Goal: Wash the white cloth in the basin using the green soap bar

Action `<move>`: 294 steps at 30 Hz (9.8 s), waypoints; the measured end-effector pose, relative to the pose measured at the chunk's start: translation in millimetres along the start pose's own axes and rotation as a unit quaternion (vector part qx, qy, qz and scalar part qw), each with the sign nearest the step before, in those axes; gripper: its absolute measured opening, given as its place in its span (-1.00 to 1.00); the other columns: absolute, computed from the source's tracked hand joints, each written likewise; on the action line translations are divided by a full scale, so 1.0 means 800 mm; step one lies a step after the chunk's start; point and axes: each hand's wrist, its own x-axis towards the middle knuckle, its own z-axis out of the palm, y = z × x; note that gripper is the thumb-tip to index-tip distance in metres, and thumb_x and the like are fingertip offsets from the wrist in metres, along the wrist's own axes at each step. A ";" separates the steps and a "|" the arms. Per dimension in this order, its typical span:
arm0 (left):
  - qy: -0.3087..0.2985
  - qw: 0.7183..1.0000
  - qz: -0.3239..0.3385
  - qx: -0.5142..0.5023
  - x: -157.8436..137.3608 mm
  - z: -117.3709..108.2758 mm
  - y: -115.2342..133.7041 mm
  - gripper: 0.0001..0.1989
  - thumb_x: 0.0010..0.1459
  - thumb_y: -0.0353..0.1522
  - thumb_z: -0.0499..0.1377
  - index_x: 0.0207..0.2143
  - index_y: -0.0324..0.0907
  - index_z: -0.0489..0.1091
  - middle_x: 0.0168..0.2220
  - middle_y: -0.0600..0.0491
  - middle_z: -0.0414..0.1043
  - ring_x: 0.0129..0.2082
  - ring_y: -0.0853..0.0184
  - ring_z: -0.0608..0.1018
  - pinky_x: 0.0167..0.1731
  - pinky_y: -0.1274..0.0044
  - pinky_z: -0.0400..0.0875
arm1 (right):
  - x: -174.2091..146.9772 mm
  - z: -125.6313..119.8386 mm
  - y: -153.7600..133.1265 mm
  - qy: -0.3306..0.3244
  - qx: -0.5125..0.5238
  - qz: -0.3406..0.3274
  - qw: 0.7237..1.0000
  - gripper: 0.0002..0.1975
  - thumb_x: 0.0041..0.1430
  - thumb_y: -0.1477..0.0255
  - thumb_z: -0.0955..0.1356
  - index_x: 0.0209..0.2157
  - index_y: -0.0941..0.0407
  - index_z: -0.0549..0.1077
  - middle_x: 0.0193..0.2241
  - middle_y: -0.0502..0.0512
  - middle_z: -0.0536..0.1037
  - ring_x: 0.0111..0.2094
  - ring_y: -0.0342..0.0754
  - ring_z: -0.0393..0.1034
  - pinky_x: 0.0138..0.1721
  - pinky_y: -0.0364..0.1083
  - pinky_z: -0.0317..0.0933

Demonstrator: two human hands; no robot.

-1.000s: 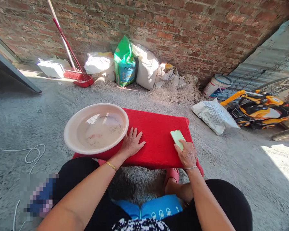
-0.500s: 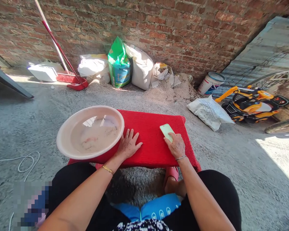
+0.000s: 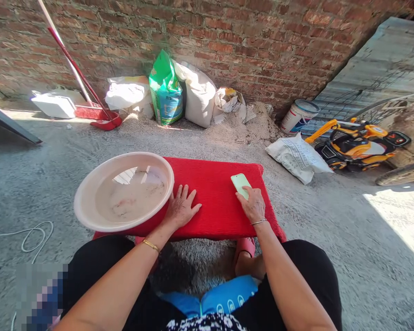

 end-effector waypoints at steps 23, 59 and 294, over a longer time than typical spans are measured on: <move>-0.001 1.000 -0.001 -0.012 -0.001 0.003 0.000 -0.39 0.22 -0.03 -0.01 0.23 -0.12 0.23 0.31 -0.21 0.06 0.32 -0.06 0.08 0.22 0.02 -0.07 | 0.018 -0.019 0.051 0.044 -0.025 0.163 0.985 -0.45 0.11 0.07 0.30 0.04 0.09 0.45 -0.13 0.27 0.39 -0.19 0.08 0.32 -0.16 0.03 0.20; 0.002 1.000 -0.002 -0.002 -0.001 0.000 0.002 -0.40 0.23 -0.04 -0.01 0.23 -0.12 0.24 0.31 -0.21 0.08 0.31 -0.05 0.10 0.22 0.02 -0.05 | 0.008 -0.024 0.042 0.052 -0.023 0.135 0.989 -0.45 0.13 0.09 0.29 0.04 0.14 0.45 -0.10 0.29 0.39 -0.12 0.12 0.32 -0.11 0.04 0.20; -0.033 0.998 0.019 -0.041 -0.065 -0.012 -0.027 -0.30 0.21 -0.09 0.08 0.31 -0.24 0.06 0.36 -0.20 -0.09 0.36 0.08 0.00 0.29 0.24 -0.01 | -0.043 -0.038 0.073 -0.016 -0.053 -0.046 0.997 -0.36 0.11 -0.11 0.17 -0.13 0.13 0.48 -0.25 0.28 0.44 -0.20 0.16 0.31 -0.16 0.12 0.21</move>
